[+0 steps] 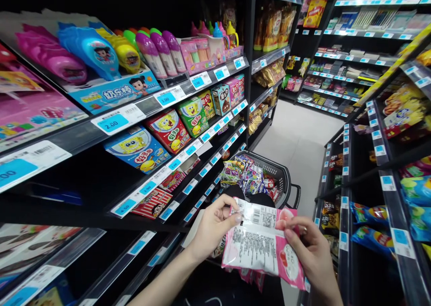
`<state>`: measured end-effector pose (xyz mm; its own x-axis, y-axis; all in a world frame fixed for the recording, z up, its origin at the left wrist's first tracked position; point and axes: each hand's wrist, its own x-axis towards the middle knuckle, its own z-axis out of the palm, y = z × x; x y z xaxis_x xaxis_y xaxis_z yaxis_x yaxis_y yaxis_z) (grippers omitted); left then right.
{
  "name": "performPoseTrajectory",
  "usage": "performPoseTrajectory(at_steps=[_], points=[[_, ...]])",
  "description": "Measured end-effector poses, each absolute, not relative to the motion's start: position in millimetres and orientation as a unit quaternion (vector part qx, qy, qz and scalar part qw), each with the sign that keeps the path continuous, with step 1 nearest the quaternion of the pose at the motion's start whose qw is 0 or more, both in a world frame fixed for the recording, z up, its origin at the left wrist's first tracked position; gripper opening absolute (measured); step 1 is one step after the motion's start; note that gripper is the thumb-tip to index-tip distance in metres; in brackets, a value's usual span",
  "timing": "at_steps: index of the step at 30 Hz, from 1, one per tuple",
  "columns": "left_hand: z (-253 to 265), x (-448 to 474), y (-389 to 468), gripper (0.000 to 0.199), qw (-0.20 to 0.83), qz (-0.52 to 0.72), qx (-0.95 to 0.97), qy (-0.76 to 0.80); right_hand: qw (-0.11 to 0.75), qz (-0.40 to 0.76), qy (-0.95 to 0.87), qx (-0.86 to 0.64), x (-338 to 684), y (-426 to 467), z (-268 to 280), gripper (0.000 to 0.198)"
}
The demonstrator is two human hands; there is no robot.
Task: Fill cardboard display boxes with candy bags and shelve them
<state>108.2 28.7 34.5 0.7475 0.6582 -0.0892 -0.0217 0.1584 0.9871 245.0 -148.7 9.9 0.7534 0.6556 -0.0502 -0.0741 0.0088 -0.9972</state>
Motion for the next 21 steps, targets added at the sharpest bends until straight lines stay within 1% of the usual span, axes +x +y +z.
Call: performPoseTrajectory(at_steps=[2,5,7,10,11,13,14,18,21], points=[[32,108,27,0.032,0.756,0.226,0.556,0.261,0.722,0.327,-0.176,-0.584,243,-152,7,0.013],[31,106,25,0.031,0.81,0.185,0.49,0.263,0.754,0.429,-0.121,-0.483,241,-158,6,0.017],[31,104,26,0.029,0.849,0.153,0.439,0.252,0.774,0.448,-0.086,-0.439,240,-160,8,0.02],[30,103,29,0.044,0.875,0.114,0.417,0.218,0.784,0.432,-0.048,-0.444,240,-157,10,0.04],[29,104,30,0.045,0.867,0.109,0.432,0.224,0.773,0.428,-0.043,-0.466,240,-155,9,0.041],[28,107,31,0.04,0.827,0.114,0.481,0.269,0.738,0.414,-0.049,-0.531,241,-150,6,0.035],[27,109,31,0.038,0.799,0.12,0.507,0.3,0.716,0.401,-0.059,-0.568,241,-148,4,0.036],[24,114,28,0.047,0.709,0.123,0.579,0.383,0.626,0.344,-0.091,-0.694,243,-147,-1,0.048],[24,114,27,0.049,0.696,0.118,0.583,0.403,0.608,0.338,-0.116,-0.709,244,-150,-1,0.049]])
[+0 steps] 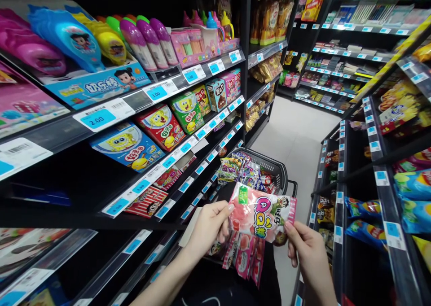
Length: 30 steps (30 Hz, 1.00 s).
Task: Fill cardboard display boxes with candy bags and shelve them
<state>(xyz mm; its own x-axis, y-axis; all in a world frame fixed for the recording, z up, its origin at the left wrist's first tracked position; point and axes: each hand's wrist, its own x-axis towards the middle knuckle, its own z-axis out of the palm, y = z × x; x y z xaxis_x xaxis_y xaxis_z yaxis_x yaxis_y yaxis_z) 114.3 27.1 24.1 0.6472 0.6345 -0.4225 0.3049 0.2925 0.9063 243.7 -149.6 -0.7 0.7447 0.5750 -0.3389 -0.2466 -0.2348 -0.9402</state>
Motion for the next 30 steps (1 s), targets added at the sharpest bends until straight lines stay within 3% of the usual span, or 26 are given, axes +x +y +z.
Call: performPoseTrajectory(at_steps=[6,10,13,17,19,21,25,27,30], points=[[33,105,32,0.041,0.737,0.132,0.589,0.302,0.618,0.244,-0.184,-0.725,250,-161,7,0.034],[26,96,35,0.046,0.774,0.147,0.549,0.277,0.652,0.27,-0.264,-0.657,248,-171,13,0.056],[13,96,30,0.04,0.779,0.137,0.533,0.3,0.648,0.277,-0.196,-0.682,236,-165,10,0.042],[-1,101,18,0.068,0.765,0.132,0.547,0.313,0.681,0.271,-0.083,-0.675,221,-160,-12,0.065],[-6,101,13,0.071,0.707,0.094,0.626,0.315,0.644,0.232,-0.084,-0.724,224,-170,-28,0.054],[-11,100,9,0.056,0.593,0.013,0.75,0.295,0.585,0.152,-0.1,-0.791,235,-185,-43,0.038],[-29,101,-6,0.032,0.302,-0.179,0.924,0.15,0.408,0.042,-0.148,-0.9,280,-198,-68,0.042],[-40,104,-19,0.04,0.212,-0.227,0.946,0.097,0.341,0.034,-0.16,-0.926,308,-184,-85,0.041],[-49,110,-37,0.06,0.138,-0.268,0.948,0.103,0.319,0.063,-0.157,-0.932,347,-144,-123,0.029]])
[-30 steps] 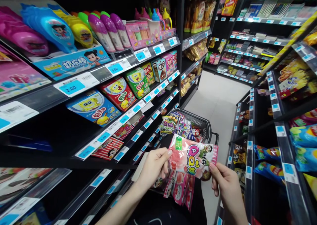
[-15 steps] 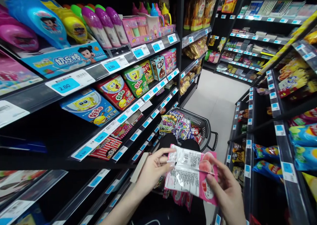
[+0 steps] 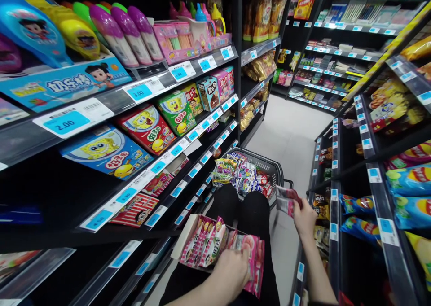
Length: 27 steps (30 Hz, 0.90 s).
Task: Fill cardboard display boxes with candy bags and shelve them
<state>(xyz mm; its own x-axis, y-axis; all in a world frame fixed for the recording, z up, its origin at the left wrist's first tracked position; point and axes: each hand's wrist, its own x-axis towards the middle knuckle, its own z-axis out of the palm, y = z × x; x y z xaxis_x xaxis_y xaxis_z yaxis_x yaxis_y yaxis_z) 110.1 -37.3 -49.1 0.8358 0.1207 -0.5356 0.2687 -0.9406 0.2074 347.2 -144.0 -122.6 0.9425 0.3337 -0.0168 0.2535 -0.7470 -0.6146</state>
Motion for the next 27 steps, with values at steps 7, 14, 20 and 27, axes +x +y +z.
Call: performPoseTrajectory(at_steps=[7,14,20,27], points=[[-61,105,-58,0.06,0.113,-0.257,0.948,0.149,0.297,0.158,-0.091,-0.937,400,-68,-193,0.028],[-72,99,-59,0.052,0.11,-0.237,0.959,0.113,0.317,0.24,-0.194,-0.897,374,-91,-165,0.024],[-46,113,-50,0.035,0.179,-0.293,0.934,0.1,0.325,0.294,-0.329,-0.837,265,-141,-103,0.031],[-54,109,-50,0.039,0.211,-0.266,0.936,0.09,0.268,0.237,-0.281,-0.891,198,-157,-96,0.036]])
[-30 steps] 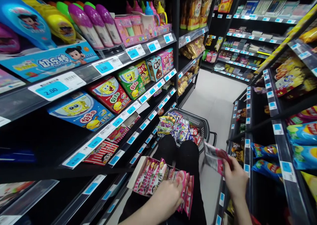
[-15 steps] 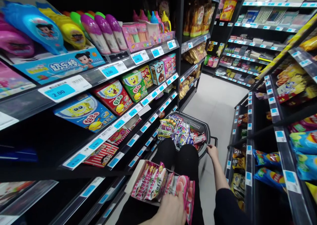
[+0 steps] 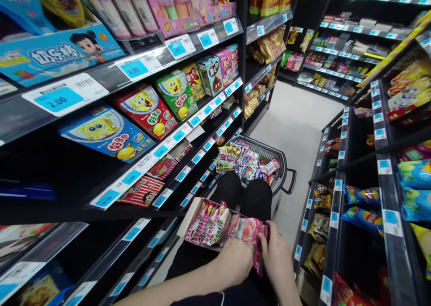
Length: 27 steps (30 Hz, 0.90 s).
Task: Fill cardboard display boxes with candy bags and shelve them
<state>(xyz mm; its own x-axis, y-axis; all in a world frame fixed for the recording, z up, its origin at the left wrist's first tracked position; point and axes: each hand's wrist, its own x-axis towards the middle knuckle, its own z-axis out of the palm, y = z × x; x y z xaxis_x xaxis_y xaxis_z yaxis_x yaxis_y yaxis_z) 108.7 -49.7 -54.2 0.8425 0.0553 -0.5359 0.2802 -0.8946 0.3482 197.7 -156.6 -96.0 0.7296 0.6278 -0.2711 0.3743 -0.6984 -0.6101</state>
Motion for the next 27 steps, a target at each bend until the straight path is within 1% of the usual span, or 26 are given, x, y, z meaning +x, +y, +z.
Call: performPoseTrajectory(at_steps=[3,6,8,11,12,13,15,16,17,19,21,22,25,26,27], points=[[-51,108,-49,0.037,0.217,-0.26,0.935,0.1,0.273,0.226,-0.28,-0.892,196,-161,-104,0.04],[-43,108,-47,0.034,0.244,-0.246,0.928,0.137,0.291,0.215,-0.281,-0.889,200,-170,-96,0.044],[-38,107,-43,0.035,0.293,-0.222,0.913,0.178,0.345,0.212,-0.286,-0.868,204,-179,-80,0.041],[-36,107,-36,0.038,0.443,-0.125,0.858,0.23,0.479,0.227,-0.276,-0.802,213,-192,-50,0.028],[-38,108,-34,0.046,0.514,-0.084,0.823,0.227,0.524,0.234,-0.263,-0.775,216,-194,-40,0.024],[-40,109,-33,0.061,0.594,-0.045,0.775,0.211,0.569,0.241,-0.247,-0.747,220,-196,-32,0.02],[-45,113,-33,0.098,0.754,0.01,0.639,0.15,0.663,0.254,-0.205,-0.673,228,-193,-21,0.016],[-47,115,-33,0.113,0.816,0.029,0.565,0.121,0.706,0.26,-0.179,-0.635,231,-190,-17,0.015],[-47,118,-35,0.123,0.858,0.046,0.501,0.102,0.737,0.264,-0.151,-0.603,234,-186,-15,0.015],[-44,122,-35,0.13,0.892,0.084,0.433,0.101,0.766,0.263,-0.102,-0.578,239,-178,-13,0.015],[-36,123,-32,0.123,0.886,0.12,0.431,0.12,0.762,0.243,-0.081,-0.595,241,-174,-13,0.014],[-31,123,-29,0.115,0.877,0.13,0.444,0.127,0.755,0.234,-0.083,-0.607,241,-173,-15,0.018],[-15,119,-14,0.078,0.848,0.122,0.499,0.132,0.73,0.232,-0.123,-0.631,242,-180,-22,0.063],[-11,118,-10,0.069,0.838,0.12,0.515,0.133,0.713,0.23,-0.151,-0.644,242,-184,-25,0.07],[-8,116,-6,0.063,0.83,0.12,0.527,0.137,0.693,0.219,-0.186,-0.661,243,-188,-28,0.068]])
